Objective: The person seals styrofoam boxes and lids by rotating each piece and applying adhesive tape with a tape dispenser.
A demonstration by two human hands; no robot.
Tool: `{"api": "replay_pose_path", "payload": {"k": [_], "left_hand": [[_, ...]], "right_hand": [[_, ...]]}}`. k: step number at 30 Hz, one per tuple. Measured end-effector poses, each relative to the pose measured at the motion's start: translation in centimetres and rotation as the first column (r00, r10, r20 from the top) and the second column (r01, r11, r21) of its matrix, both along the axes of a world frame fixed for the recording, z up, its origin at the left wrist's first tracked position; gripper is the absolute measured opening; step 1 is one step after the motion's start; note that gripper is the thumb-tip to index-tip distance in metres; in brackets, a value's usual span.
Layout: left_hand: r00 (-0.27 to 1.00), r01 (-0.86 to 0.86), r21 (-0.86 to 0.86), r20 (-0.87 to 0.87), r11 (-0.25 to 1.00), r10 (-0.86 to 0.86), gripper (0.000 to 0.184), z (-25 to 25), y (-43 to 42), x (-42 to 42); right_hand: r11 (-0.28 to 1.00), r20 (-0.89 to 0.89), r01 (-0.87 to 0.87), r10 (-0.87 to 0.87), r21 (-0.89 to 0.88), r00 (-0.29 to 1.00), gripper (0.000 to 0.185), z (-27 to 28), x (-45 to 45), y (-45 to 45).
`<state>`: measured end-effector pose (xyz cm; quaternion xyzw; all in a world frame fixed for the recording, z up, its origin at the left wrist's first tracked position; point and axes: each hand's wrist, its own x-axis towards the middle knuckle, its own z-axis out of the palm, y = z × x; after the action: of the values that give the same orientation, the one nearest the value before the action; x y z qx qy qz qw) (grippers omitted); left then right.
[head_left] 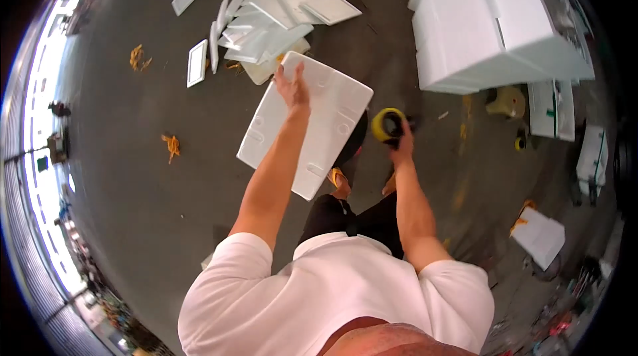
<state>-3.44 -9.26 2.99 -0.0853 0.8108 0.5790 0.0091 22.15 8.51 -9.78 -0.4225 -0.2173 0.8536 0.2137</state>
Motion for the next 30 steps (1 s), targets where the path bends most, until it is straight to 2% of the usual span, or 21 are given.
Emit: {"api": "replay_pose_path", "payload": {"k": [2,3,4,6,7,8,9,10,12,13,14,18,19,20,21,22,24,26,28,29,30], "left_hand": [[0.969,-0.117,0.154,-0.200,0.981,0.147,0.067,0.0,-6.7,0.2],[0.936,-0.195,-0.069,-0.311,0.978,0.165,0.064,0.7,-10.9,0.8],[0.900,-0.290,-0.289,-0.407,0.912,0.157,0.062,1.5,-15.4,1.7],[0.952,-0.301,-0.335,-0.050,0.893,0.302,0.059,-1.9,-24.2,2.7],[0.909,-0.347,-0.028,0.237,0.937,0.344,0.059,-4.5,-25.9,3.8],[0.839,-0.424,0.278,0.480,0.862,0.258,0.059,-5.2,-27.4,4.1],[0.808,-0.456,0.211,0.506,0.864,0.303,0.057,-4.1,-26.6,4.8],[0.769,-0.485,0.148,0.541,0.862,0.340,0.055,-3.8,-24.6,5.6],[0.795,-0.485,0.079,0.456,0.871,0.401,0.047,-6.0,-24.6,5.8],[0.805,-0.467,0.041,0.434,0.883,0.405,0.045,-5.8,-24.7,6.2],[0.805,-0.444,-0.011,0.435,0.896,0.404,0.044,-6.1,-24.2,6.4],[0.815,-0.435,0.057,0.449,0.899,0.366,0.040,0.5,-22.4,8.2],[0.843,-0.416,0.191,0.447,0.889,0.298,0.039,1.6,-22.2,8.5],[0.869,-0.385,0.322,0.440,0.865,0.223,0.039,2.4,-21.8,8.1],[0.892,-0.360,0.390,0.411,0.848,0.189,0.037,2.7,-21.0,7.5],[0.899,-0.343,0.410,0.403,0.845,0.169,0.037,1.9,-20.4,6.6],[0.857,-0.369,0.632,0.515,0.681,-0.015,0.038,-0.2,-18.8,5.3],[0.856,-0.350,0.621,0.516,0.701,-0.029,0.042,-4.8,-16.7,4.2],[0.800,-0.543,0.386,0.508,0.746,0.319,0.051,-10.9,-13.8,3.1],[0.686,-0.457,0.238,0.708,0.857,0.169,0.052,-10.0,-14.7,2.5],[0.807,-0.414,0.273,0.552,0.868,0.211,0.056,-11.2,-14.1,3.2]], "right_hand": [[0.981,-0.108,0.105,-0.124,-0.163,0.986,0.057,4.2,-0.9,2.1],[0.985,-0.088,0.091,-0.104,-0.145,0.991,0.055,4.8,-2.0,3.3],[0.984,-0.152,0.057,-0.084,-0.171,0.985,0.058,5.3,-3.3,4.2],[0.995,-0.101,-0.042,0.033,-0.089,0.994,0.061,6.8,-6.9,4.3],[0.988,-0.158,-0.123,0.108,-0.090,0.982,0.061,7.3,-8.9,4.0],[0.974,-0.221,-0.206,0.181,-0.093,0.958,0.062,7.4,-10.9,3.4],[0.958,-0.289,-0.270,0.232,-0.100,0.929,0.059,5.7,-12.5,3.1],[0.923,-0.451,-0.379,0.312,-0.064,0.836,0.053,5.1,-13.3,3.6],[0.967,-0.291,-0.222,0.179,-0.122,0.940,0.052,8.4,-13.3,1.2],[0.987,-0.209,-0.154,0.139,-0.056,0.968,0.053,9.9,-13.7,0.4],[0.984,-0.149,-0.176,0.175,0.010,0.973,0.054,10.7,-13.2,0.8],[0.982,-0.227,-0.185,0.174,-0.029,0.958,0.052,14.8,-8.8,2.1],[0.985,-0.236,-0.169,0.172,0.036,0.956,0.051,17.0,-7.4,2.0],[0.992,-0.165,-0.103,0.113,0.066,0.980,0.053,24.1,-6.6,-0.5],[0.986,-0.250,-0.135,0.156,0.100,0.956,0.054,24.8,-5.7,0.3],[0.978,-0.323,-0.161,0.197,0.135,0.926,0.055,27.1,-4.6,0.1],[0.979,-0.256,-0.075,0.123,0.188,0.959,0.057,30.4,-3.0,-1.6],[0.923,-0.162,-0.111,0.181,0.369,0.970,0.059,31.5,-1.6,-2.9],[0.903,-0.237,-0.136,0.248,0.407,0.939,0.050,31.0,-1.3,-6.3],[0.761,-0.262,-0.231,0.465,0.606,0.846,0.044,30.9,-1.0,-7.6],[0.885,-0.139,-0.197,0.277,0.421,0.951,0.043,27.8,-1.1,-8.5]]}}
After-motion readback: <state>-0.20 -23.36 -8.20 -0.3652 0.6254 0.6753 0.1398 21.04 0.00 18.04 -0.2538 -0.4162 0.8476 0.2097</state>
